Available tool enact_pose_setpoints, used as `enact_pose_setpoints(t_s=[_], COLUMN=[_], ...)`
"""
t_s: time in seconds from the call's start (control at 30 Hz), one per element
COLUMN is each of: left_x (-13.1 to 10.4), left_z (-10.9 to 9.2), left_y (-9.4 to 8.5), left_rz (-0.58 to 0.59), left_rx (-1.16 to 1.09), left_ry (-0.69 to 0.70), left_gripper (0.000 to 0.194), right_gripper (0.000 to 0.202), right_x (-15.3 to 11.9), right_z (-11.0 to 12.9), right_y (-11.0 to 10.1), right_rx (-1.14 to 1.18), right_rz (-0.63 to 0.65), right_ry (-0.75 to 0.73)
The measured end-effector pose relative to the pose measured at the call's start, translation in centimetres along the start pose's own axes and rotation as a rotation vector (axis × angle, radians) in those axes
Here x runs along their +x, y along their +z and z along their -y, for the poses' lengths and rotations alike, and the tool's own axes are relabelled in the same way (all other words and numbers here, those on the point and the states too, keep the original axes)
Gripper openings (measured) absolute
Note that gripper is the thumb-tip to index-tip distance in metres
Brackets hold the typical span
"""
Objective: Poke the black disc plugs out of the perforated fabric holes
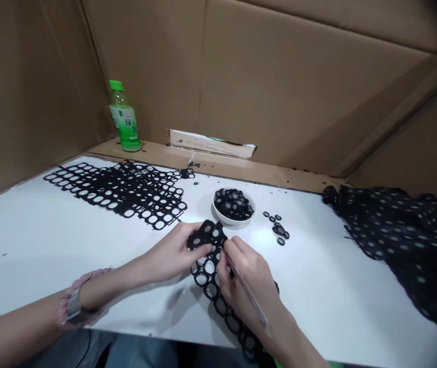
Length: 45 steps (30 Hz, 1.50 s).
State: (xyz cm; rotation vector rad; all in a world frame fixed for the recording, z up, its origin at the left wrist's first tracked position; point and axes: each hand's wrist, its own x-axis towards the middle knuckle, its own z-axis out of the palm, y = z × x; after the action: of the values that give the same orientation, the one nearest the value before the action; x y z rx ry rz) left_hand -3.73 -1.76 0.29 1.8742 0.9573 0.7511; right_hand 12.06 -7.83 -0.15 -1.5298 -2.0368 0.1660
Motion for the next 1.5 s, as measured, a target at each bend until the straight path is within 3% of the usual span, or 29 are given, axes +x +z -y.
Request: enact_pose_setpoints(t_s=[0.2, 0.33, 0.53, 0.73, 0.93, 1.17, 1.37, 1.5], left_x=[0.6, 1.0, 1.1, 1.1, 0.3, 0.4, 0.3, 0.2], left_z=[-0.2, -0.4, -0.3, 0.4, 0.7, 0.2, -0.2, 0.0], left_y=[-0.5, -0.7, -0.7, -0.6, -0.4, -0.3, -0.2, -0.3], left_rz=[-0.146, -0.141, 0.066, 0.165, 0.063, -0.017, -0.057, -0.02], left_rx=[-0.206, -0.287, -0.331, -0.214, 0.016, 0.015, -0.012, 0.019], left_ry=[-0.179, -0.199, -0.168, -0.118, -0.148, -0.145, -0.007, 0.111], left_gripper=[0.017, 0.018, 0.034, 0.022, 0.028, 0.032, 0.03, 0.033], right_gripper=[0.03, 0.034, 0.032, 0.032, 0.03, 0.031, 0.029, 0.027], right_x=[0.0, -0.6, -0.7, -0.7, -0.5, -0.3, 0.0, 0.2], right_z=[-1.8, -2.8, -2.6, -2.5, -2.4, -2.5, -1.1, 0.1], right_y=[-2.2, -3.0, -2.7, -2.7, -2.7, -2.8, -2.5, -1.3], right_rx=[0.541, 0.657, 0.652, 0.583, 0.523, 0.526, 0.392, 0.234], right_rz=[0.11, 0.152, 0.115, 0.157, 0.18, 0.15, 0.111, 0.032], right_ry=[0.141, 0.199, 0.145, 0.135, 0.108, 0.1, 0.064, -0.007])
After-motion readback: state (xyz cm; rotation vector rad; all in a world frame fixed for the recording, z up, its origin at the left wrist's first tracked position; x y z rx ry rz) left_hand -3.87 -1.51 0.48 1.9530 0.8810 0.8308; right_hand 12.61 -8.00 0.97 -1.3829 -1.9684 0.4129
